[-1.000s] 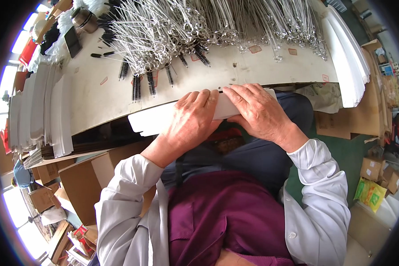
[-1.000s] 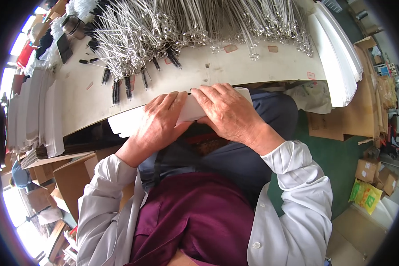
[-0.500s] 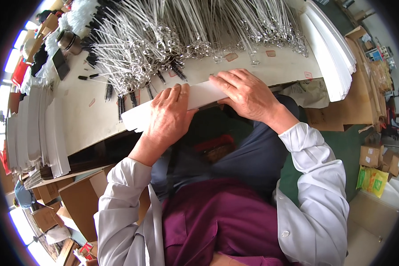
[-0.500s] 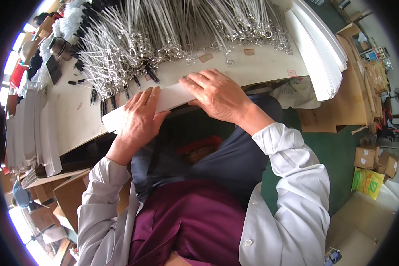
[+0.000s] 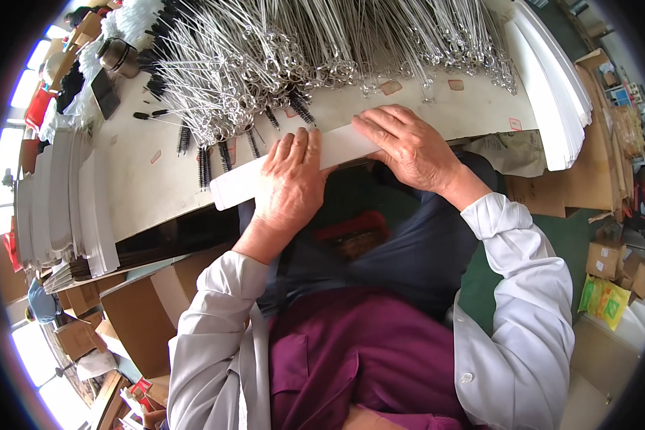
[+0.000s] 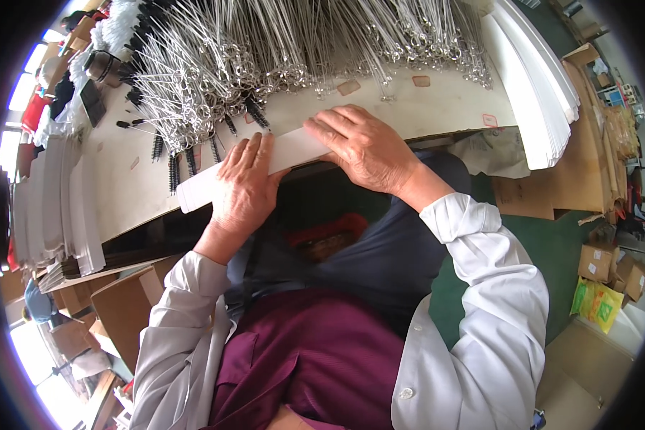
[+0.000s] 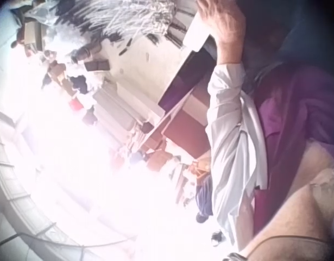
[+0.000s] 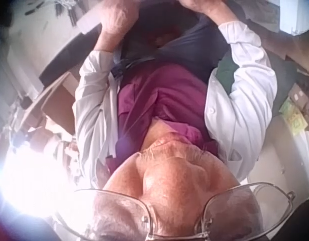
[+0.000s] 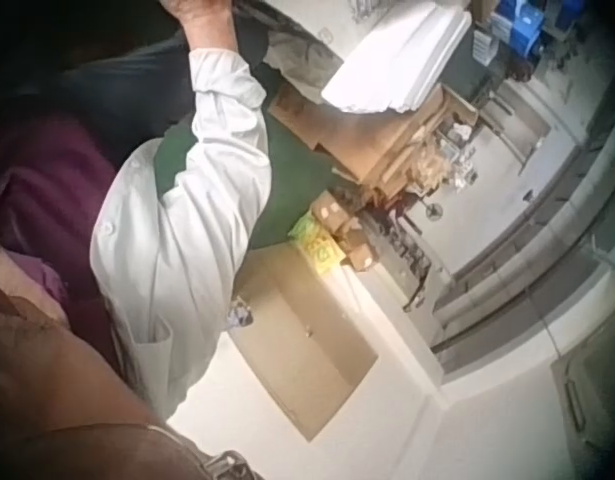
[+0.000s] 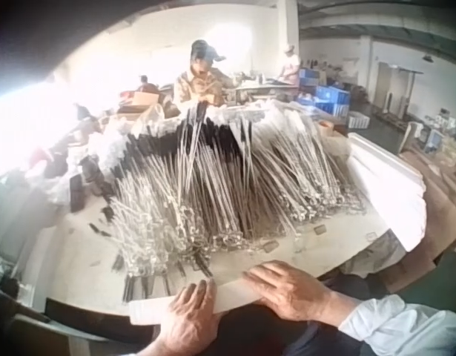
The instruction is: Packaging wire brushes into white cardboard sleeves at a workbench.
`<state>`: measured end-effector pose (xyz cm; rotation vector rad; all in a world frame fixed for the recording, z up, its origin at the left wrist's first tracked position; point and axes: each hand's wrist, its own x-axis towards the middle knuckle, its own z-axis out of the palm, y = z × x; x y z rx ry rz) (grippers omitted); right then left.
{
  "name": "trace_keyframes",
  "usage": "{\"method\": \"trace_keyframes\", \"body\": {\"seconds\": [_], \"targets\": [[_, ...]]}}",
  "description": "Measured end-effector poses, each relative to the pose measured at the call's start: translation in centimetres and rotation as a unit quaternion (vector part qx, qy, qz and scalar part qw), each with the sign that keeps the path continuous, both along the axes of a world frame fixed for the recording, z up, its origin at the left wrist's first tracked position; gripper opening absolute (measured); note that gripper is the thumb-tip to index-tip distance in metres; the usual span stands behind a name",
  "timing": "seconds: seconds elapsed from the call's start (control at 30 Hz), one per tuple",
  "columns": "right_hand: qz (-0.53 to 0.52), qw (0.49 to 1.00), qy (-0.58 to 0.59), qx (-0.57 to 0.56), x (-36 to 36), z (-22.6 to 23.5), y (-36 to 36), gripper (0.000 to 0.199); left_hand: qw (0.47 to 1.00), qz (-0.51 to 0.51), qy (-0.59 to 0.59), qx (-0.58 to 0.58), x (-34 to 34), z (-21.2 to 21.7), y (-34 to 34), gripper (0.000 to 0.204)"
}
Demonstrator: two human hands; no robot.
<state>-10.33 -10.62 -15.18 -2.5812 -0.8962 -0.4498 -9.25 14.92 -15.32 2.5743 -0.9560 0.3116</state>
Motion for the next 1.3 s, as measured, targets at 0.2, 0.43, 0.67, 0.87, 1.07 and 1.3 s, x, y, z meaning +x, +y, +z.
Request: {"method": "trace_keyframes", "body": {"seconds": [0.2,0.43,0.67,0.87,1.07,1.3], "targets": [[-0.005,0.998,-0.013,-0.066,-1.1,-1.1,-0.1,0.056,0.999,0.008,-0.044,0.026,-1.6,-2.1,0.6,0.067],[-0.038,0.996,-0.009,-0.074,-1.5,-1.2,3.6,0.057,0.993,0.016,-0.07,0.089,-2.0,-2.2,1.2,0.066],[-0.036,0.994,-0.019,-0.104,-1.5,-2.2,2.6,0.059,0.99,-0.001,-0.046,0.131,-2.4,-1.8,5.1,0.068],[-0.069,0.994,-0.008,-0.082,-1.5,-2.3,1.5,0.068,0.989,0.026,-0.063,0.127,-3.0,-1.3,7.6,0.066],[-0.092,0.993,-0.01,-0.07,-1.6,-2.6,0.3,0.072,0.99,0.035,-0.059,0.122,-3.5,-2.1,9.6,0.066],[-0.104,0.991,-0.03,-0.082,-1.7,-2.7,-0.1,0.071,0.987,0.046,-0.093,0.122,-3.3,-1.8,9.4,0.06]]}}
